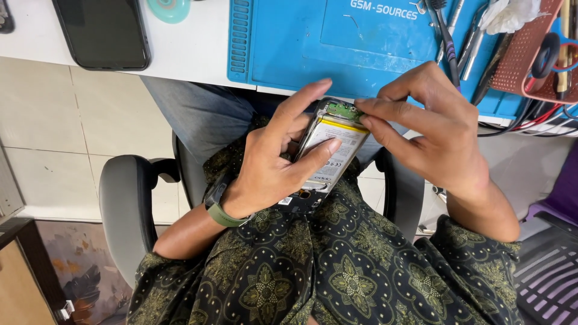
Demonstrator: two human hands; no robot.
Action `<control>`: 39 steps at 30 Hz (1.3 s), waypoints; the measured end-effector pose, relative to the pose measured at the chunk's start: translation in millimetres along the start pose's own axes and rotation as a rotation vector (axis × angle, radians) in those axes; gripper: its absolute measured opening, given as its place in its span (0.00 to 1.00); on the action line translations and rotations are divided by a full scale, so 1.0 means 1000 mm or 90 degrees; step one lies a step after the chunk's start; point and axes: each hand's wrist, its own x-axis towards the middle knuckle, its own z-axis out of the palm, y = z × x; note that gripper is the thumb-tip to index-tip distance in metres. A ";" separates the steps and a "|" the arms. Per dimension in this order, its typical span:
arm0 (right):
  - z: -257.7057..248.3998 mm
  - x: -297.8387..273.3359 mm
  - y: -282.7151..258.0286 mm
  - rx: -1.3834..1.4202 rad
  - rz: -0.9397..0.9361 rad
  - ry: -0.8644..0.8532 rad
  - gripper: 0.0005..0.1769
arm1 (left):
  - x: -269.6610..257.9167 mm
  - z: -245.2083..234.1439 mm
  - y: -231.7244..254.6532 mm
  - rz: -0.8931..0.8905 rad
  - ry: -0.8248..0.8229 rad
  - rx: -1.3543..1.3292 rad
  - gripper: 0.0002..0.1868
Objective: Reassembling internal components of a mobile phone, including curing adhesive with UV light, placing the battery, and soldering connections.
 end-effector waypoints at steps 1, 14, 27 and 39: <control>0.002 -0.001 0.000 0.025 0.024 0.014 0.12 | -0.001 -0.001 0.001 -0.017 -0.008 -0.007 0.36; 0.005 -0.057 0.076 -0.546 0.191 0.068 0.14 | -0.008 -0.030 0.007 -0.022 0.091 -0.105 0.29; 0.019 -0.063 0.086 -0.636 0.247 0.017 0.09 | -0.025 -0.024 0.002 0.003 0.096 -0.106 0.28; -0.011 -0.025 0.006 -0.273 0.001 0.070 0.05 | -0.025 -0.028 0.017 0.008 0.158 -0.074 0.26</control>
